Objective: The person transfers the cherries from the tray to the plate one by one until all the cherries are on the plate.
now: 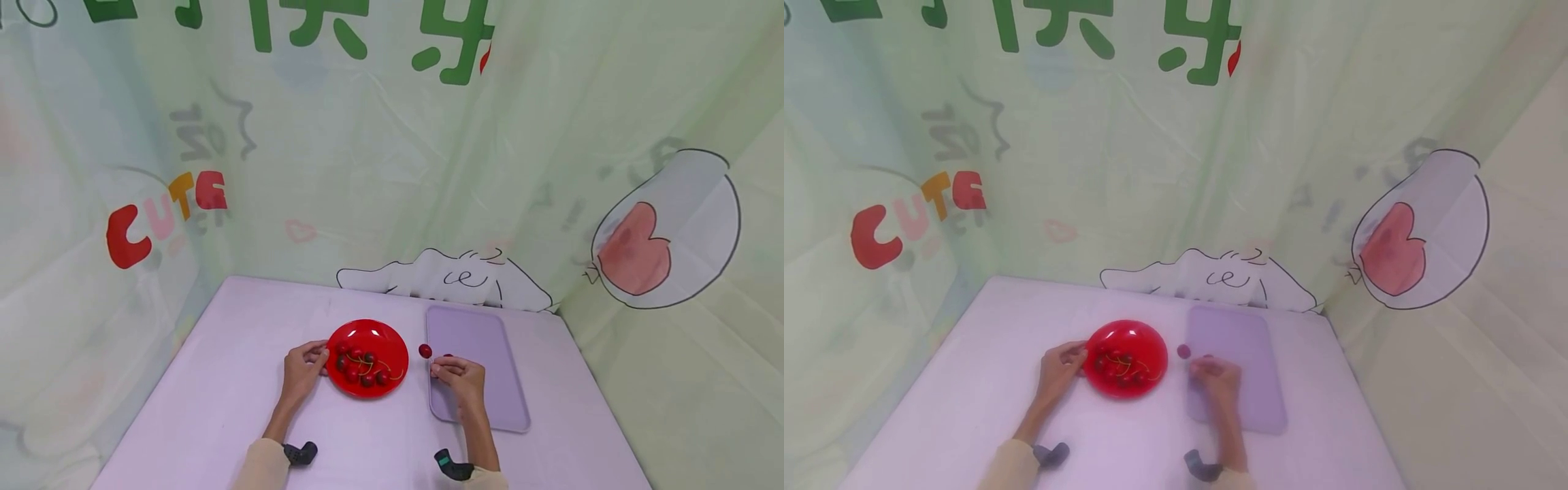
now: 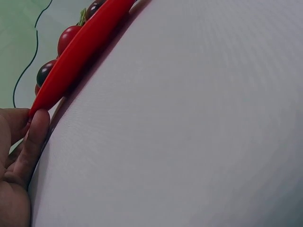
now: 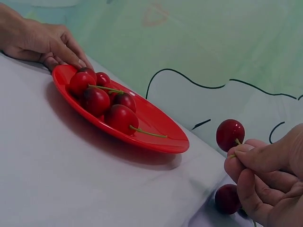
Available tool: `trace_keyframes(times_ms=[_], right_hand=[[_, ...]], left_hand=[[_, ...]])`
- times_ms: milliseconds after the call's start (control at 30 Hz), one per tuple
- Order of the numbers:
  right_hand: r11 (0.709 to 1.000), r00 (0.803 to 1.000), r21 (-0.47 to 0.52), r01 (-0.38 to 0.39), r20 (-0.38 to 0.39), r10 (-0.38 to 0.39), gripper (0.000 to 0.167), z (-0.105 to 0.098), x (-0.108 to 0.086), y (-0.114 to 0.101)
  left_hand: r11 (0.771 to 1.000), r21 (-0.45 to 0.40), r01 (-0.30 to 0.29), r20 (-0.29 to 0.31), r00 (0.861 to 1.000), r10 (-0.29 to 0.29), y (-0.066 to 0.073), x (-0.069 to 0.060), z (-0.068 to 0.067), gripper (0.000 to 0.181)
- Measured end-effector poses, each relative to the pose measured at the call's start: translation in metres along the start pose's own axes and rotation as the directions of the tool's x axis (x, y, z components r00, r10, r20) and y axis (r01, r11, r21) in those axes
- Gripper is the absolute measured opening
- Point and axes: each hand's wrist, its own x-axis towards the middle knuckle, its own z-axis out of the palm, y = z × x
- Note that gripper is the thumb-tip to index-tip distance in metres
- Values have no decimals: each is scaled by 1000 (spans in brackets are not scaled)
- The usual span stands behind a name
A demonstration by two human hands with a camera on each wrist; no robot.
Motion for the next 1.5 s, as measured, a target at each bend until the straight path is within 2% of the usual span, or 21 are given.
trace_keyframes(times_ms=[267,500,900,1133,1300,1500], right_hand=[[999,1000,-41,6,16,-5,25,10,0,-2],[997,997,-48,57,52,-55,22,18,1,-1],[991,994,-113,75,81,-66,20,27,0,-3],[976,986,-160,147,102,-131,16,35,8,0],[966,982,-196,171,117,-150,10,39,9,-3],[937,970,-278,212,173,-169,8,41,11,-1]], left_hand=[[1000,-11,-9,0,1000,9,-1,-1,0,27],[1000,-19,-24,-2,1000,24,-4,1,1,26],[1000,-6,-12,10,1000,12,1,-1,-1,26],[1000,-7,-17,-1,1000,17,-1,1,0,26],[1000,0,-16,-2,1000,16,-1,1,0,27],[1000,-5,-26,3,1000,26,0,0,-1,26]])
